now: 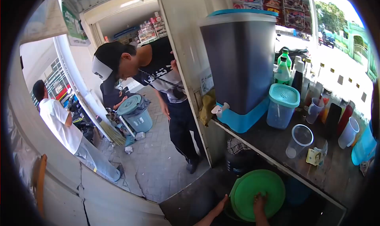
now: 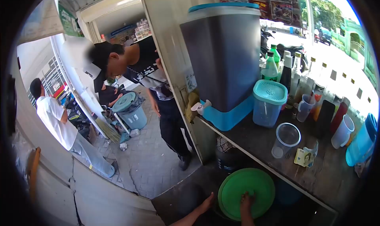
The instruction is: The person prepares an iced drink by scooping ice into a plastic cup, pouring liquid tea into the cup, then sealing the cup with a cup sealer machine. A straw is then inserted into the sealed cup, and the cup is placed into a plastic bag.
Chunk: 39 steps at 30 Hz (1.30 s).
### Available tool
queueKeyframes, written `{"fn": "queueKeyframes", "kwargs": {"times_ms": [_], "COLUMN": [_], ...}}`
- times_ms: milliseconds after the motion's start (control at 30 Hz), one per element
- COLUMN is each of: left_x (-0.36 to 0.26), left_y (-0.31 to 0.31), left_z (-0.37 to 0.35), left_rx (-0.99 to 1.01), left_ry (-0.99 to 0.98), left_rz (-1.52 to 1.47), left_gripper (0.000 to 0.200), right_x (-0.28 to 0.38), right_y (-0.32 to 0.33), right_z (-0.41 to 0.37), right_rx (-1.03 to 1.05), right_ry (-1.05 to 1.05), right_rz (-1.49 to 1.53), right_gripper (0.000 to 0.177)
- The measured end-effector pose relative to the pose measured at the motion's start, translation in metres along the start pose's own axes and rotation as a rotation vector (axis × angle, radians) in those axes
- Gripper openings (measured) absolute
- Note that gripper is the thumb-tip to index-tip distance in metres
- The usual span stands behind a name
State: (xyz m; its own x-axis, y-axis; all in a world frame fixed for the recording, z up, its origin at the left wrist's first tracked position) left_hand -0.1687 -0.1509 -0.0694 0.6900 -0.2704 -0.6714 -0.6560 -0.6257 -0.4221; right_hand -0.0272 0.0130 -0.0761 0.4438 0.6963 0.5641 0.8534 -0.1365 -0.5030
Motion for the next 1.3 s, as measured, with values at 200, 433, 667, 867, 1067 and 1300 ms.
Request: {"fn": "queueKeyframes", "kwargs": {"times_ms": [200, 433, 667, 867, 1067, 1300], "left_x": [0.006, -0.008, 0.022, 0.043, 0.056, 0.085], "left_y": [0.016, 0.008, 0.020, 0.040, 0.048, 0.034], "left_z": [-0.007, -0.023, 0.016, 0.073, 0.074, -0.016], "left_rx": [-0.065, -0.158, -0.211, -0.427, -0.449, -0.431], "left_ry": [-0.021, 0.035, -0.064, -0.103, -0.139, -0.035], "left_rz": [0.033, 0.279, 0.429, 0.971, 1.093, 0.573], "left_gripper": [0.089, 0.100, 0.091, 0.072, 0.058, 0.058], "right_x": [0.001, 0.012, 0.011, 0.100, 0.270, 0.332], "right_y": [0.026, 0.013, -0.004, -0.001, 0.066, 0.143], "right_z": [0.053, 0.030, -0.018, -0.037, -0.071, -0.063], "right_rx": [0.342, 0.183, 0.295, 0.249, 0.183, -0.169], "right_ry": [-0.232, -0.092, -0.190, 0.109, 0.470, 0.583], "right_rz": [-0.524, -0.163, 0.401, 0.170, -0.030, -0.072], "right_gripper": [0.069, 0.073, 0.062, 0.058, 0.032, 0.006]}}
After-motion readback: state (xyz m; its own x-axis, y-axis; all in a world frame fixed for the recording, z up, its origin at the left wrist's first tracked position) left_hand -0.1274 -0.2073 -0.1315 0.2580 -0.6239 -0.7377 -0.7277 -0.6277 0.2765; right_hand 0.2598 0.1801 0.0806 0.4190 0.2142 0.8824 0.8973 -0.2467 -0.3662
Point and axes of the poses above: each hand's wrist, its own z-axis towards the middle knuckle, its own y-axis out of the back of the hand, x = y × z, the point moved 10 cm from there along z, towards the middle knuckle
